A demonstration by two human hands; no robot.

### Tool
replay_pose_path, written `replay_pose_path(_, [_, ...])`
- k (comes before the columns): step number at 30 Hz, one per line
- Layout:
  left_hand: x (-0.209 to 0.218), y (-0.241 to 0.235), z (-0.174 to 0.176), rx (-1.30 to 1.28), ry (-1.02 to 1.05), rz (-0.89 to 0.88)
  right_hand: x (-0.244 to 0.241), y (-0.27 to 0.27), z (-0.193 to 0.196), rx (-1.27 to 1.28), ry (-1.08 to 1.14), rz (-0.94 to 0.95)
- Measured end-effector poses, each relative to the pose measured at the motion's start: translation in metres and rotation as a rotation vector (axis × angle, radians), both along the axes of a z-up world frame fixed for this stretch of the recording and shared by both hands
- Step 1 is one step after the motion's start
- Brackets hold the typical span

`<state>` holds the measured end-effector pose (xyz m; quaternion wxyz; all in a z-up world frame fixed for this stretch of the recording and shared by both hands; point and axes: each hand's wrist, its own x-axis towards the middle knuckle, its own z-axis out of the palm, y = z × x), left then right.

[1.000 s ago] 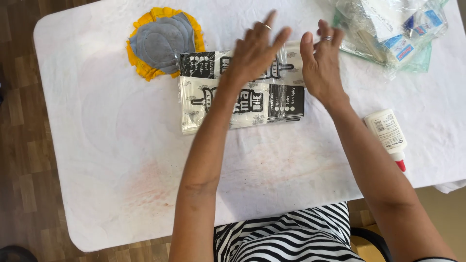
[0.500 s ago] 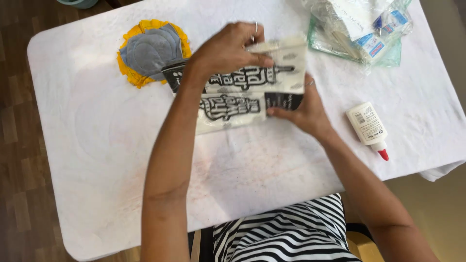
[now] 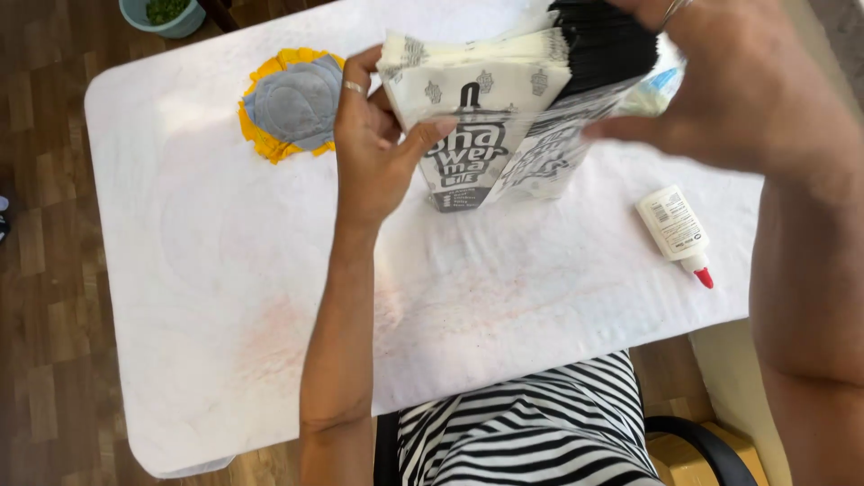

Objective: The person applies glue from a white bottle to the edge of printed paper sleeves and presses them flat to adhere. They repeat this process for multiple sleeves, stacking the finished ones on the table.

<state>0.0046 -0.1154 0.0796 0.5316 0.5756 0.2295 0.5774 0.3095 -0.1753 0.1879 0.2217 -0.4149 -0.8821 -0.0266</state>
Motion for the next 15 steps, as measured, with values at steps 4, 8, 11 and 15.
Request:
replay_pose_path(4, [-0.003, -0.015, 0.017, -0.067, 0.053, 0.047, -0.051, -0.022, 0.006, 0.123, 0.025, -0.006])
replay_pose_path(8, [-0.007, -0.023, 0.036, 0.017, 0.094, 0.032, -0.083, -0.017, 0.003, 0.099, -0.147, -0.091])
replay_pose_path(11, [-0.008, -0.029, 0.043, 0.013, 0.066, 0.047, -0.085, -0.013, 0.005, 0.051, -0.255, -0.023])
replay_pose_path(15, [-0.008, -0.021, 0.053, 0.233, -0.029, 0.042, -0.065, -0.005, -0.005, 0.119, -0.102, 0.085])
